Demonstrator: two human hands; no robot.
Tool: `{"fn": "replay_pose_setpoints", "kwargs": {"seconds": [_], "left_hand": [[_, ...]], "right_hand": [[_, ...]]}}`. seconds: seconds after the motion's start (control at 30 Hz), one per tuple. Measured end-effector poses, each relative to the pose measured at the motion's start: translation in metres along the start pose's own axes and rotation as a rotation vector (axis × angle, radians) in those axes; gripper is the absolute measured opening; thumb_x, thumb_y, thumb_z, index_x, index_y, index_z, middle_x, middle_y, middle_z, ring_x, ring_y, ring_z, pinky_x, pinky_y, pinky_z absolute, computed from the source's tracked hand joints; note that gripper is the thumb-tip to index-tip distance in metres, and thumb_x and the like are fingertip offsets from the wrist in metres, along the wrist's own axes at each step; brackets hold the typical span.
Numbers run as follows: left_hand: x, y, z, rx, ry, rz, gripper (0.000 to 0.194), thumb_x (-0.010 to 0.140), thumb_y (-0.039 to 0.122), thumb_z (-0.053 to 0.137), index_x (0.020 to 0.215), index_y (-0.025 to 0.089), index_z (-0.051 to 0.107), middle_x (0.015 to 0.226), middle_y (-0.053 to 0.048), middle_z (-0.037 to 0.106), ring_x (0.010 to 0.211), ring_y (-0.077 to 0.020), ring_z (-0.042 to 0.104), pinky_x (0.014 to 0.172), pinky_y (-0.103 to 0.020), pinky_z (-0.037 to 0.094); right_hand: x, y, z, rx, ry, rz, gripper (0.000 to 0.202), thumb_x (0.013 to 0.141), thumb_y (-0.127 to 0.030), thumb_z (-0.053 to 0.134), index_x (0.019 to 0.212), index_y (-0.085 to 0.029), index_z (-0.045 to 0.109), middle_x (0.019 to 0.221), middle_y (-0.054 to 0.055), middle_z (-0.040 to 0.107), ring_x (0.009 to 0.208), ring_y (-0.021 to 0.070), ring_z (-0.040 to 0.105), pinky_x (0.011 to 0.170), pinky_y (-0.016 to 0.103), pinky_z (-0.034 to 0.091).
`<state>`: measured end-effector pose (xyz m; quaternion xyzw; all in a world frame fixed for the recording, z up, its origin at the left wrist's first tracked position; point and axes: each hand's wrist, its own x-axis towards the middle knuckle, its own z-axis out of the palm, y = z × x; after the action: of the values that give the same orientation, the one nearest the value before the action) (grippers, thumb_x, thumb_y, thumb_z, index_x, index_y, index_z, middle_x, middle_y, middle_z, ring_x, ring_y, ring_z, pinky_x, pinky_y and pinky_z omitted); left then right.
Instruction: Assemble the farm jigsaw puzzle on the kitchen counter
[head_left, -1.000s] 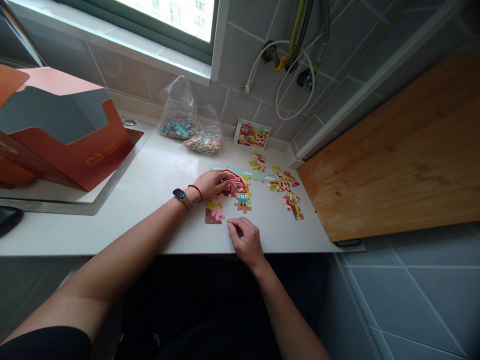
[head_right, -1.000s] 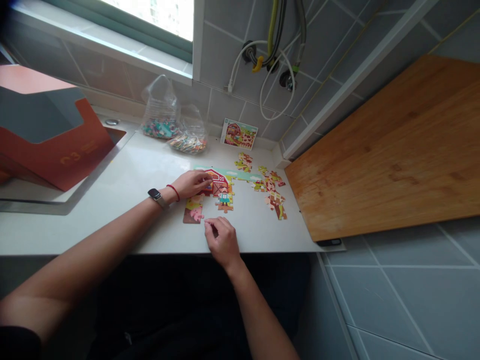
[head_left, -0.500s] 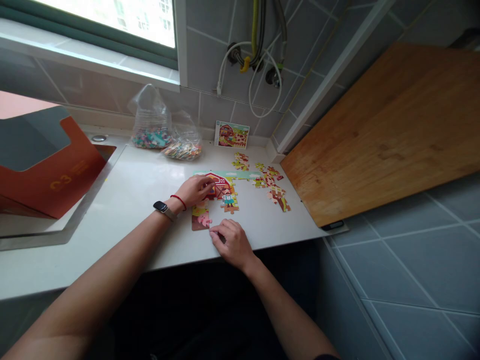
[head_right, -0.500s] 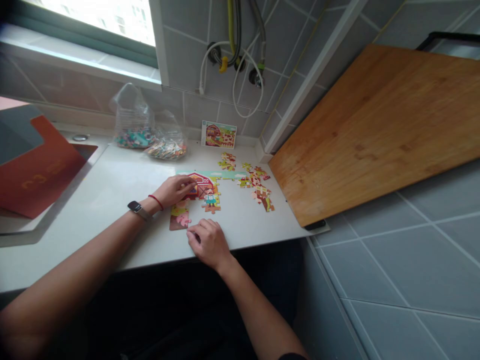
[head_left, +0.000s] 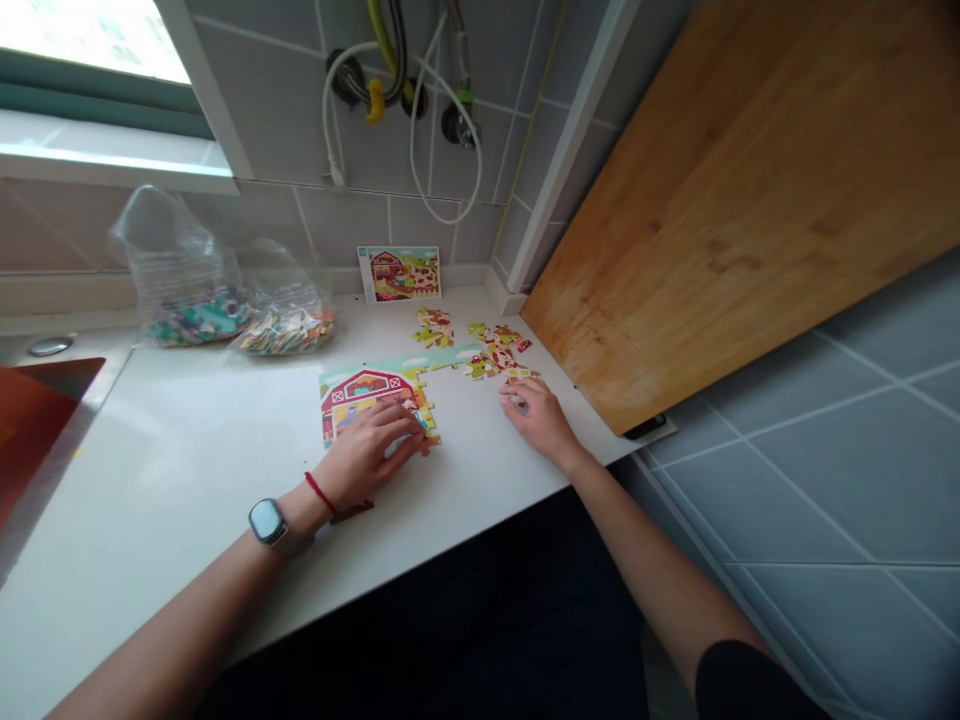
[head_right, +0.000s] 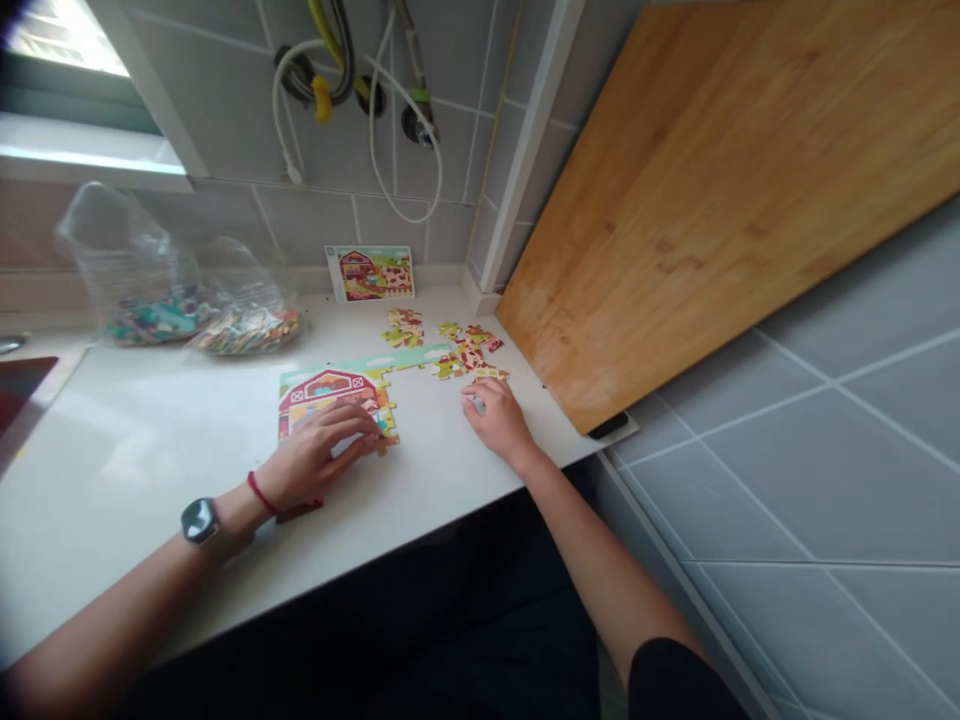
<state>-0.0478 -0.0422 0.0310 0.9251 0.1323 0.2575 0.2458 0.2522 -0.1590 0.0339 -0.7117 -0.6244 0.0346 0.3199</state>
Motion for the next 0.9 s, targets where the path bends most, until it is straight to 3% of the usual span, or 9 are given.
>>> {"fn": "replay_pose_setpoints", "kwargs": {"seconds": [0.17,0.37,0.5,0.63,0.77,0.9], "left_hand": [[-0.001,0.019,-0.002,-0.016,0.013,0.028,0.025,0.106,0.023,0.051,0.115,0.026,0.074,0.101,-0.008,0.078,0.090,-0.0214,0.074,0.082,-0.036,0.060],[-0.001,0.016,-0.006,-0.003,0.100,0.041,0.027,0.102,0.017,0.054,0.119,0.031,0.069,0.094,-0.006,0.078,0.081,-0.0220,0.075,0.072,-0.036,0.062],[-0.004,0.014,-0.009,0.006,0.152,0.011,0.038,0.098,0.014,0.054,0.126,0.036,0.067,0.092,-0.005,0.077,0.079,-0.0225,0.075,0.069,-0.037,0.064],[-0.010,0.017,-0.012,0.012,0.158,-0.003,0.053,0.094,0.012,0.056,0.136,0.042,0.065,0.093,-0.003,0.078,0.081,-0.0244,0.076,0.074,-0.043,0.067],[-0.010,0.017,-0.014,0.007,0.127,-0.020,0.053,0.094,0.011,0.056,0.137,0.042,0.065,0.094,-0.004,0.078,0.081,-0.0251,0.076,0.068,-0.042,0.066],[-0.008,0.015,-0.014,0.004,0.126,-0.033,0.048,0.095,0.011,0.056,0.131,0.041,0.067,0.093,-0.004,0.078,0.080,-0.0244,0.076,0.068,-0.040,0.065]], "right_hand": [[0.065,0.048,-0.003,-0.285,-0.066,0.266,0.047,0.091,-0.033,0.073,0.136,-0.017,0.070,0.133,0.016,0.067,0.122,0.0293,0.064,0.110,0.042,0.048],[0.129,0.088,0.000,-0.317,-0.094,0.374,0.041,0.094,-0.034,0.074,0.127,-0.010,0.073,0.126,0.020,0.072,0.119,0.0267,0.068,0.105,0.032,0.048],[0.133,0.099,-0.001,-0.286,-0.112,0.396,0.038,0.091,-0.037,0.079,0.119,-0.011,0.078,0.114,0.016,0.076,0.108,0.0254,0.071,0.097,0.029,0.051],[0.123,0.096,-0.005,-0.300,-0.094,0.379,0.049,0.085,-0.031,0.084,0.129,-0.012,0.074,0.122,0.018,0.072,0.110,0.0276,0.070,0.099,0.032,0.052],[0.118,0.088,-0.010,-0.338,-0.130,0.344,0.041,0.087,-0.025,0.080,0.126,-0.012,0.075,0.115,0.018,0.073,0.113,0.0312,0.069,0.101,0.035,0.051],[0.118,0.083,-0.015,-0.386,-0.162,0.420,0.040,0.087,-0.034,0.082,0.119,-0.011,0.077,0.124,0.020,0.069,0.112,0.0317,0.069,0.095,0.034,0.052]]}}
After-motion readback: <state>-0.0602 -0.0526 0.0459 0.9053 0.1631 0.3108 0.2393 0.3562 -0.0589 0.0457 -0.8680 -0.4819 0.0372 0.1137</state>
